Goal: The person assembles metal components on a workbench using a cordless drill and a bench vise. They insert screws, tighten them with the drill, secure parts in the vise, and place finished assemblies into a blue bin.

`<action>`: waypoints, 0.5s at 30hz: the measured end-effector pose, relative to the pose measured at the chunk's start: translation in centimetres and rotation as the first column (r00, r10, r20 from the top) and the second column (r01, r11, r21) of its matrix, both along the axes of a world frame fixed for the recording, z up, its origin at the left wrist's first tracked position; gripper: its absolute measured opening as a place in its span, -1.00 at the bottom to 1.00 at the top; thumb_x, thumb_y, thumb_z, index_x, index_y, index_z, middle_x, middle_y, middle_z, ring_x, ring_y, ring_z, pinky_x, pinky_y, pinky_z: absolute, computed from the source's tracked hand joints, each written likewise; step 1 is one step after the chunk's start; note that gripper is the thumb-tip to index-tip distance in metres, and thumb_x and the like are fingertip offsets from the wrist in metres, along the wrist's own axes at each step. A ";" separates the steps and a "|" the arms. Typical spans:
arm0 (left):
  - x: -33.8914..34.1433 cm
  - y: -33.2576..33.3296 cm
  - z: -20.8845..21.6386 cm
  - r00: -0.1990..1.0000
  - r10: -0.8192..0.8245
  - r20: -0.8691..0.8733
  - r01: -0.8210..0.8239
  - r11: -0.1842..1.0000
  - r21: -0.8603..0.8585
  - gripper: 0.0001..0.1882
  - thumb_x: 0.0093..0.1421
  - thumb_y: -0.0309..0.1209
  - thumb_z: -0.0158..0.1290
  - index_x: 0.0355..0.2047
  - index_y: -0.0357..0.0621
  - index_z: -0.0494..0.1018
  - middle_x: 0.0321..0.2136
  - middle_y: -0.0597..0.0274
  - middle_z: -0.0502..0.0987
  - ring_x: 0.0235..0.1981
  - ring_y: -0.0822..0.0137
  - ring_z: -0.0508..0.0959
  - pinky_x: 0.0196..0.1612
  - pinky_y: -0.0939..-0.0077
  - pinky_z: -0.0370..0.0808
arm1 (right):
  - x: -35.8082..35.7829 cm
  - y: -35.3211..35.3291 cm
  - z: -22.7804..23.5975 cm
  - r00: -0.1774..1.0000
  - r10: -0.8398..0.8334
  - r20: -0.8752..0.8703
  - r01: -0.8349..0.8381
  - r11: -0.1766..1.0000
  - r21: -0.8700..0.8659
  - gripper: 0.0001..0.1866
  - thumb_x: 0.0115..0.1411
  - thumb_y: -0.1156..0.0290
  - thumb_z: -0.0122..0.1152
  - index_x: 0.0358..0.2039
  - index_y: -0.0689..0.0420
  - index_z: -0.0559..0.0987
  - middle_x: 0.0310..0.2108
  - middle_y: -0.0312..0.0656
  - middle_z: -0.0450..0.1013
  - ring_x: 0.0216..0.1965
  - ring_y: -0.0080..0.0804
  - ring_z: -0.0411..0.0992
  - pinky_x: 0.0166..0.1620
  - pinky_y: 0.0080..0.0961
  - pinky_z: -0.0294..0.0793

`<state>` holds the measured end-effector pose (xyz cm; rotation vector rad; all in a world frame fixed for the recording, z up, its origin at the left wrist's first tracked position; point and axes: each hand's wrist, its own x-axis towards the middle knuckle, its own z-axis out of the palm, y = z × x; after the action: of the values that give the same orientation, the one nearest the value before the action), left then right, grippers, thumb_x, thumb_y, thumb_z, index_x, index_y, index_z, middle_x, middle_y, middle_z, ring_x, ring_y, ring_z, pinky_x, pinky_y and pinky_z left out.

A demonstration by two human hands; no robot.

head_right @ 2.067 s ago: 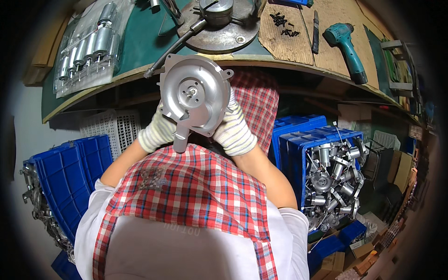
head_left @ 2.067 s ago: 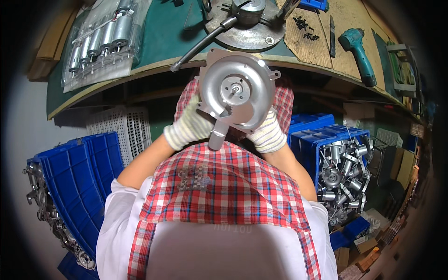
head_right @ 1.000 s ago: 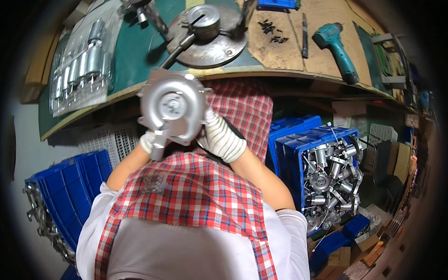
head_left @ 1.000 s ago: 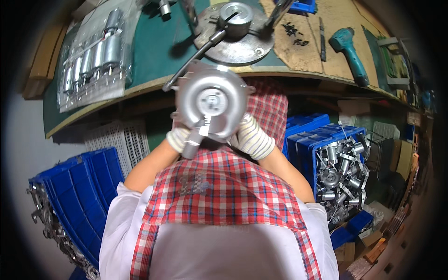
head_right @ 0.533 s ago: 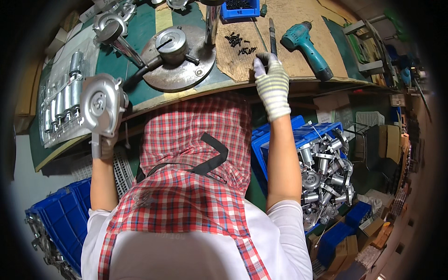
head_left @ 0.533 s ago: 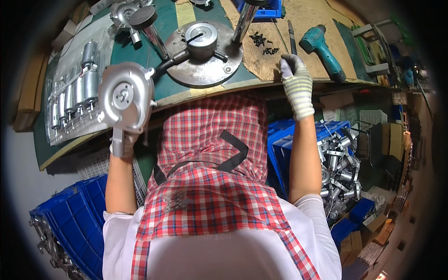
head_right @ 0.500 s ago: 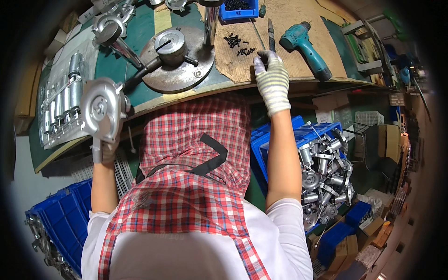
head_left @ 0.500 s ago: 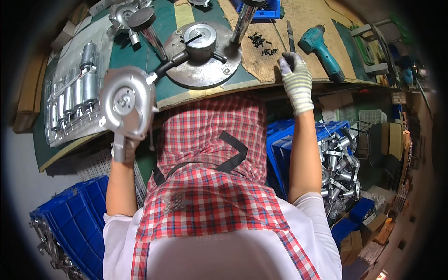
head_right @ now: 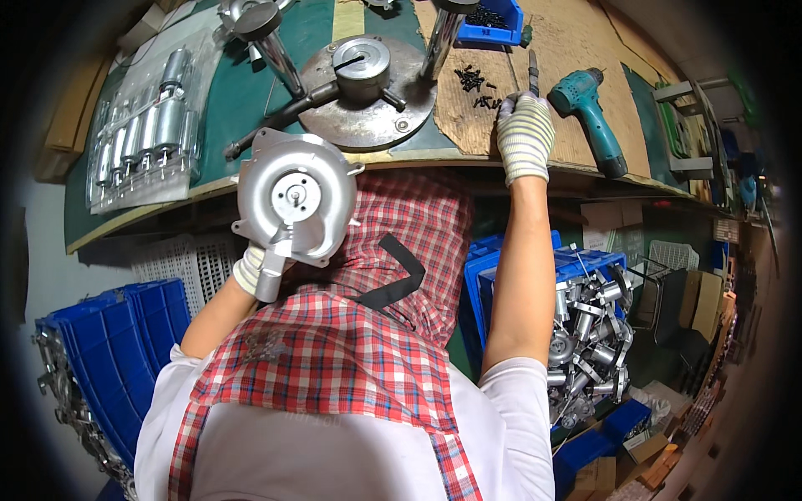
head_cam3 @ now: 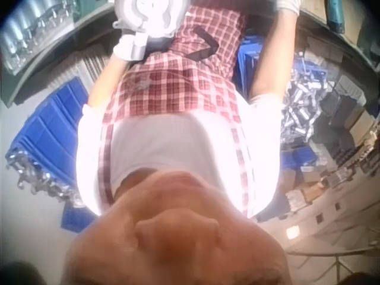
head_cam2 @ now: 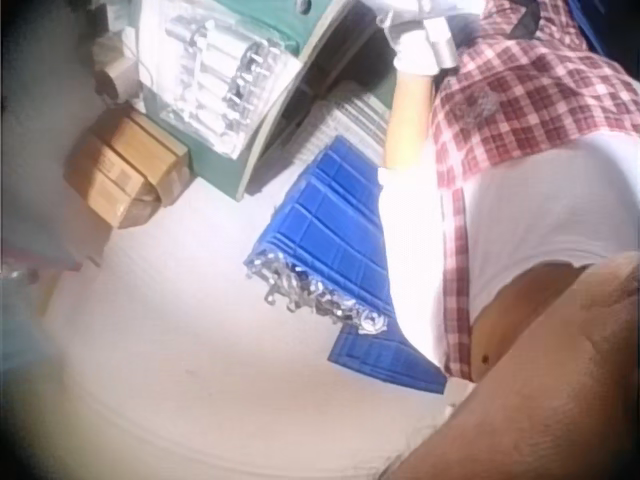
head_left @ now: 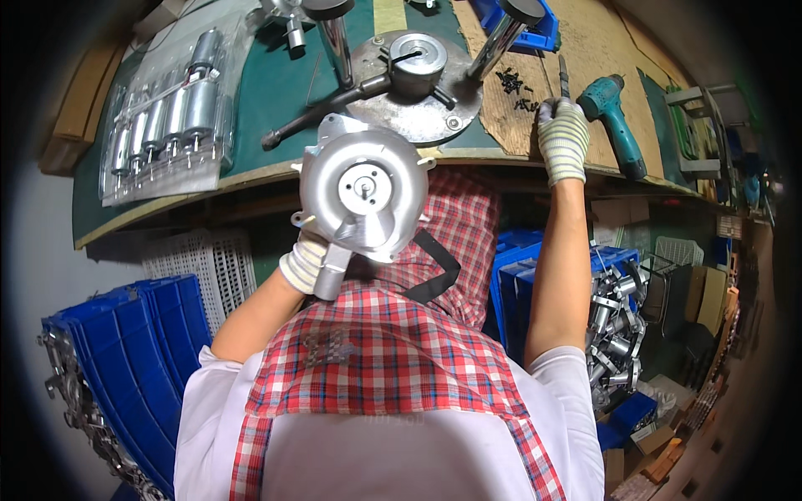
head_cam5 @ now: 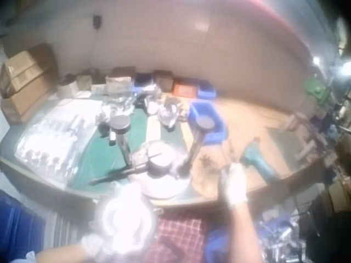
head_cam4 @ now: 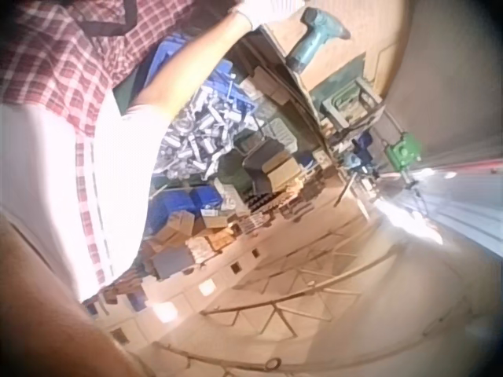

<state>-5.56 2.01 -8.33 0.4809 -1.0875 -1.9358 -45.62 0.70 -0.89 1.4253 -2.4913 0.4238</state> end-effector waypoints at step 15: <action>-2.7 1.7 -0.3 0.992 -0.121 0.022 0.123 0.981 -0.151 -0.48 0.35 -0.28 0.02 0.25 -0.22 0.27 0.14 0.09 0.46 0.13 0.24 0.48 0.24 0.31 0.46 | 18.6 8.6 5.9 0.666 0.742 0.078 -0.656 0.632 -0.414 -0.82 0.03 0.44 0.41 -0.32 0.13 0.64 -0.41 -0.12 0.53 -0.38 -0.12 0.52 -0.31 -0.29 0.51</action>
<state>-8.27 3.74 -8.66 0.3494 -1.2882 -1.9387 -27.07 9.33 5.03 2.2462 -1.7262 1.1919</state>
